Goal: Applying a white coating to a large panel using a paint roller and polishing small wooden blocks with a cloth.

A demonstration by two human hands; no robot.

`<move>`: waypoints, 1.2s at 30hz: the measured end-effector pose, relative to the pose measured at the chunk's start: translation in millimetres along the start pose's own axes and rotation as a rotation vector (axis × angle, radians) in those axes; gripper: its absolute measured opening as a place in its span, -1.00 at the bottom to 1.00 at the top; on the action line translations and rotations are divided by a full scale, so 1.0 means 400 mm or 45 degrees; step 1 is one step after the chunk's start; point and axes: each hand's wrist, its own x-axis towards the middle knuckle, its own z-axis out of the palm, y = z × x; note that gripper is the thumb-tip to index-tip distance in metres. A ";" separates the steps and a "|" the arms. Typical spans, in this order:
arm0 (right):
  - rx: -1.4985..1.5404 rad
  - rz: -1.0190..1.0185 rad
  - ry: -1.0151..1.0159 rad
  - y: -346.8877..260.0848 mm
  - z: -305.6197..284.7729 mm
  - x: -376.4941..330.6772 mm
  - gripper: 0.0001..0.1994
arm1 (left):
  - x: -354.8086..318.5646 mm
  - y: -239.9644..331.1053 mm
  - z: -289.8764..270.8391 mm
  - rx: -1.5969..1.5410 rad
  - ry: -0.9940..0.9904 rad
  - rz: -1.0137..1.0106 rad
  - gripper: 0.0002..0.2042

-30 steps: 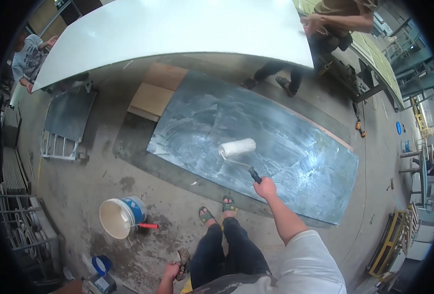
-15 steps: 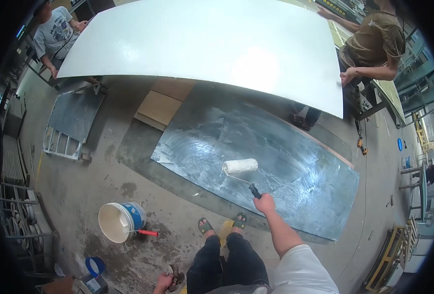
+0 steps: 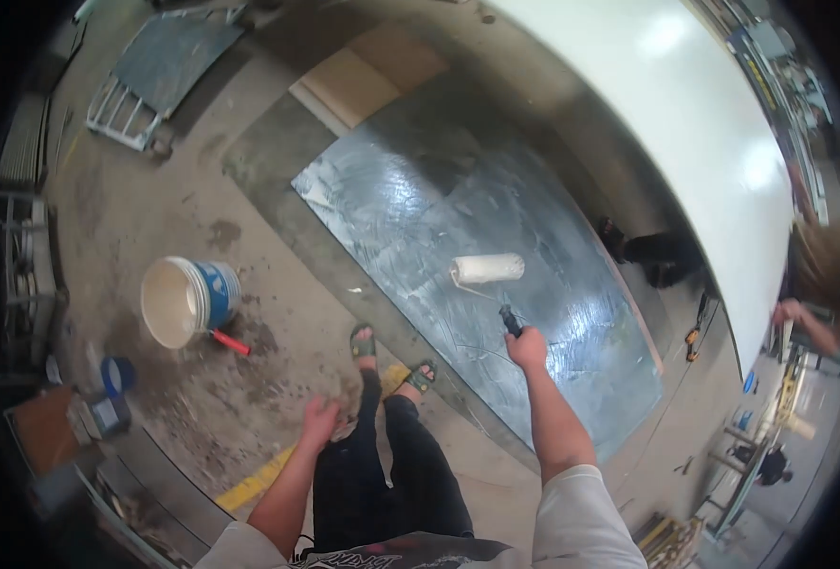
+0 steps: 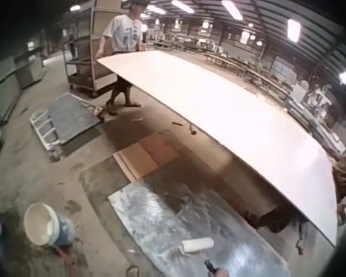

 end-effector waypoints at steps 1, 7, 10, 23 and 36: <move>-0.056 -0.006 -0.004 -0.014 -0.007 0.036 -0.60 | -0.001 0.011 0.048 -0.003 -0.063 -0.055 -0.84; -0.267 -0.097 0.016 -0.234 -0.004 0.321 -0.56 | 0.080 -0.084 0.228 -0.069 -0.312 -0.266 -0.83; -0.269 -0.264 0.039 -0.397 0.012 0.499 -0.46 | 0.191 -0.129 0.318 -0.052 -0.379 -0.281 -0.85; -0.547 -0.438 -0.153 -0.641 0.225 0.791 -0.51 | 0.444 -0.201 0.327 0.257 -0.010 0.052 -0.82; -0.341 -0.104 -0.310 0.472 0.266 0.509 -0.49 | 0.216 -0.441 0.519 0.942 -0.384 0.209 -0.82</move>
